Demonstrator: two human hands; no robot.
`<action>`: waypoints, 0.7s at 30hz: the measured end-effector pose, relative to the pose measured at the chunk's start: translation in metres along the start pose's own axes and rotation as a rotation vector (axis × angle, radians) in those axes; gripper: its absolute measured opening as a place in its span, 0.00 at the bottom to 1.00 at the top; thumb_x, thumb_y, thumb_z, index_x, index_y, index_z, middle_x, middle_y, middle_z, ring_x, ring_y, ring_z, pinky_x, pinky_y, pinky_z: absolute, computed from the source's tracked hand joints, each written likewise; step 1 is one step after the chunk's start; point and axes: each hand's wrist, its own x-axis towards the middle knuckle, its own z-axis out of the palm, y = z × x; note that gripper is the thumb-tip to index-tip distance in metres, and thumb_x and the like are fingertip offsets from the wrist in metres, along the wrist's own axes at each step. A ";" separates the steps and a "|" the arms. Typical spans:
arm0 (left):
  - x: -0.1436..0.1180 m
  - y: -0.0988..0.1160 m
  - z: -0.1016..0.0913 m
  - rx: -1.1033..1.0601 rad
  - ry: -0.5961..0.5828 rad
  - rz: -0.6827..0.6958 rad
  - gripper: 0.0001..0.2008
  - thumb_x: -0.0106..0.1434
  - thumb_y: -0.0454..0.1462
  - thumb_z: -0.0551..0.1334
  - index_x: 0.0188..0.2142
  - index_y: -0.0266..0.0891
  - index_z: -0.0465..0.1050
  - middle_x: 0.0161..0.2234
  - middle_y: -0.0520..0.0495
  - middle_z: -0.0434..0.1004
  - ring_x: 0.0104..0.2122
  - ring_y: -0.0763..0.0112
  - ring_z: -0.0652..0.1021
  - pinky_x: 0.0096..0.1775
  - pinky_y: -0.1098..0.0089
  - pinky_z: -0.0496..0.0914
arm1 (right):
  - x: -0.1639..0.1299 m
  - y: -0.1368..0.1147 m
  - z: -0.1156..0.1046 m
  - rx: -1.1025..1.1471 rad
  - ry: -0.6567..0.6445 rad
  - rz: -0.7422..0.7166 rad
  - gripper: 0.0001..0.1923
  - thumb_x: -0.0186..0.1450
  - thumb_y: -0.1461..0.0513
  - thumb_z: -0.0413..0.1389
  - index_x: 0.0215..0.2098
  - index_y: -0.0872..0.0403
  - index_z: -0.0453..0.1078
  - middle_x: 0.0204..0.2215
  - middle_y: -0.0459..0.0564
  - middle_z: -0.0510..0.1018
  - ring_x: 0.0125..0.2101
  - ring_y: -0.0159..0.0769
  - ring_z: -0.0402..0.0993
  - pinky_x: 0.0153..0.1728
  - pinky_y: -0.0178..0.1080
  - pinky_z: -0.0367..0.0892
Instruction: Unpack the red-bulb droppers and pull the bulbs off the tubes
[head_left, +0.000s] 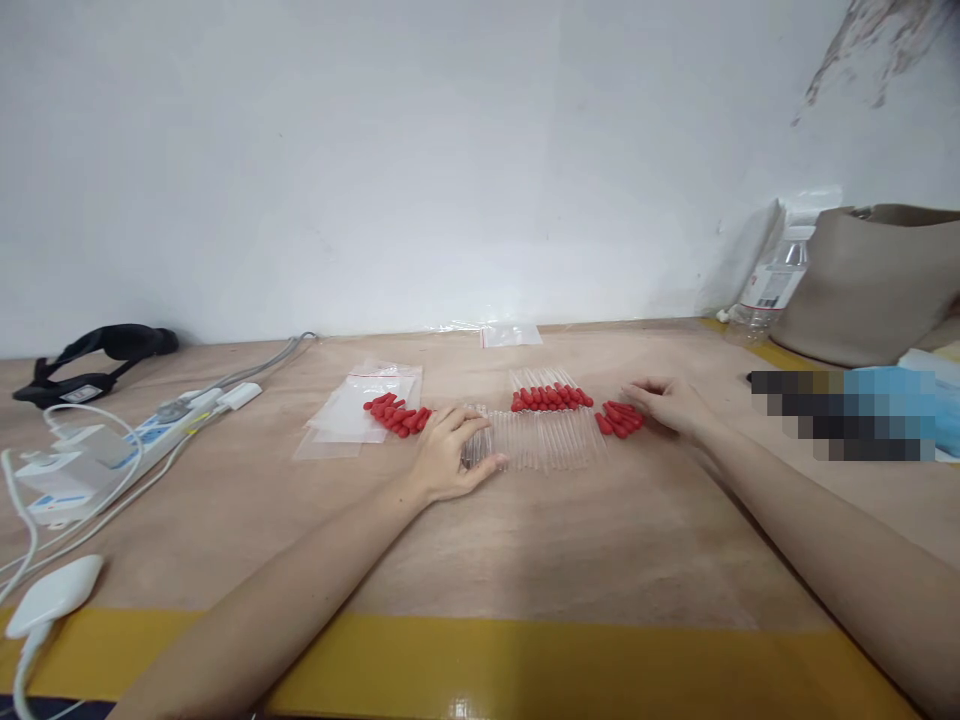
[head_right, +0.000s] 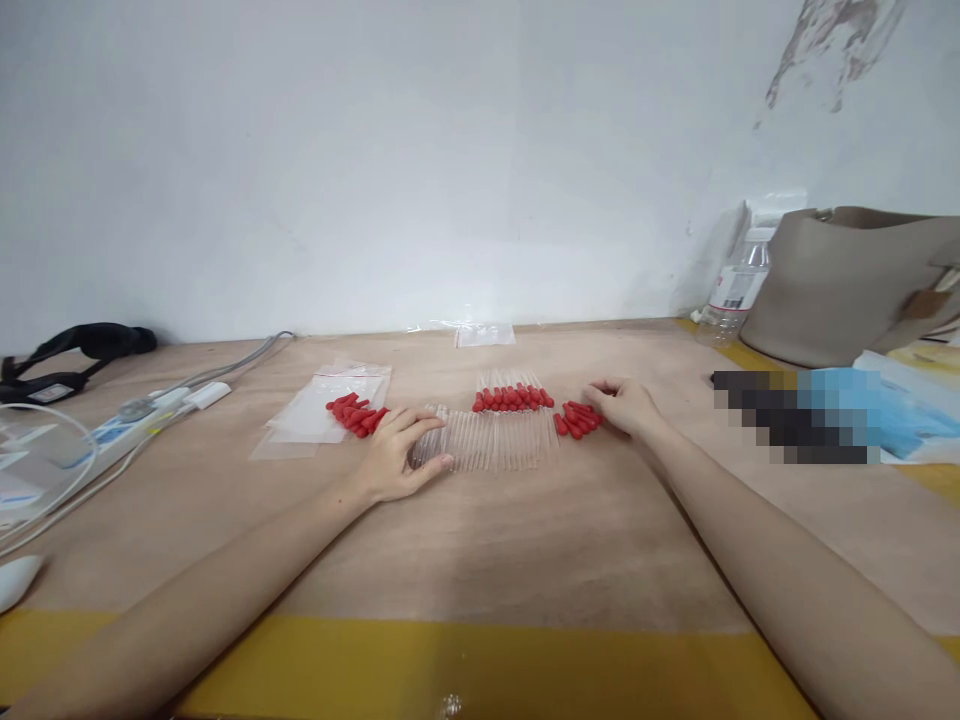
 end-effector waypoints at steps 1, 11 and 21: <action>-0.001 -0.002 -0.003 0.006 -0.032 0.009 0.24 0.51 0.49 0.61 0.43 0.37 0.69 0.42 0.41 0.70 0.43 0.59 0.69 0.45 0.57 0.64 | 0.000 -0.004 0.000 -0.026 0.011 0.003 0.14 0.53 0.55 0.56 0.30 0.58 0.70 0.21 0.48 0.75 0.20 0.30 0.67 0.20 0.32 0.61; -0.004 -0.019 -0.003 -0.063 -0.309 0.057 0.24 0.58 0.49 0.56 0.51 0.42 0.64 0.52 0.42 0.65 0.54 0.61 0.62 0.55 0.53 0.51 | -0.003 -0.058 0.044 -0.539 -0.070 -0.179 0.21 0.50 0.44 0.53 0.23 0.53 0.70 0.15 0.46 0.72 0.20 0.33 0.68 0.23 0.35 0.58; -0.003 -0.024 -0.008 -0.089 -0.332 0.079 0.27 0.56 0.49 0.58 0.53 0.42 0.60 0.52 0.42 0.65 0.55 0.60 0.61 0.56 0.50 0.48 | 0.002 -0.078 0.063 -0.613 -0.107 -0.042 0.13 0.48 0.51 0.55 0.20 0.52 0.70 0.21 0.49 0.75 0.25 0.37 0.70 0.24 0.37 0.61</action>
